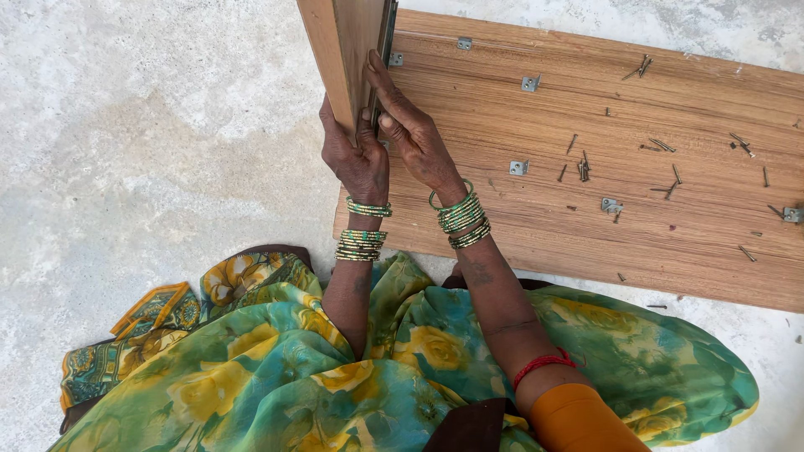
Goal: The person aligns a metal drawer slide to a wooden panel and secures it with screws. They then open a small plastic case containing screws and a screwdriver, preparing to continue the assembly.
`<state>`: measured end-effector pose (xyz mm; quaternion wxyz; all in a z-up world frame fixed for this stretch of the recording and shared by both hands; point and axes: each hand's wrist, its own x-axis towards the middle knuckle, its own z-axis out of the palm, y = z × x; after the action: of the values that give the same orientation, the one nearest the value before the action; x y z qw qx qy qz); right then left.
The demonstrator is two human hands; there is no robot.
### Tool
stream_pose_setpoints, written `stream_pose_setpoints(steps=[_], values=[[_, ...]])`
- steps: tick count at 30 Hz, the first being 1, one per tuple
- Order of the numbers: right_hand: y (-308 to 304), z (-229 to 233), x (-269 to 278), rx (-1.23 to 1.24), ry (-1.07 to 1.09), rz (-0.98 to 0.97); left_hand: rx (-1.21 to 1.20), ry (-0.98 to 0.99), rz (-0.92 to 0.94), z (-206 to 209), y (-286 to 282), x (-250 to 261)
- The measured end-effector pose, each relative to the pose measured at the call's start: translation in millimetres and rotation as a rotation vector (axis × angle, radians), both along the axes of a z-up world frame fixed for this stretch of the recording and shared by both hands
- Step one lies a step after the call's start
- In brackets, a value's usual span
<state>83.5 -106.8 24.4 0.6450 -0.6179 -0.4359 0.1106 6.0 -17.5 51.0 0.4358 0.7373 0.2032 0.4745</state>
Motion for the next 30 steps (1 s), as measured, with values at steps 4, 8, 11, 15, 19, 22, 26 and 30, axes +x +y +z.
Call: stream_pose_setpoints(steps=[4, 8, 11, 15, 19, 22, 26, 30], values=[[-8, -73, 20, -0.174, 0.32, -0.229, -0.063, 0.016, 0.015, 3, 4, -1], [2, -162, 13, -0.452, 0.378, -0.336, 0.004, 0.034, 0.048, 2, 8, -3], [18, -198, 12, -0.341, 0.274, -0.393, 0.014, 0.045, 0.051, 4, 9, -3], [31, -202, 18, -0.344, 0.229, -0.385, 0.017, 0.071, 0.044, 2, 7, -5], [39, -185, 17, -0.482, 0.027, -0.498, 0.023, 0.08, 0.043, 1, 7, -5], [41, -180, 17, -0.445, -0.042, -0.498, 0.001, 0.118, 0.062, -2, 8, -6], [45, -183, 22, -0.413, 0.057, -0.453, 0.018, 0.131, 0.082, -3, 11, -7], [47, -187, 25, -0.41, 0.092, -0.43, 0.024, 0.14, 0.099, -3, 14, -8]])
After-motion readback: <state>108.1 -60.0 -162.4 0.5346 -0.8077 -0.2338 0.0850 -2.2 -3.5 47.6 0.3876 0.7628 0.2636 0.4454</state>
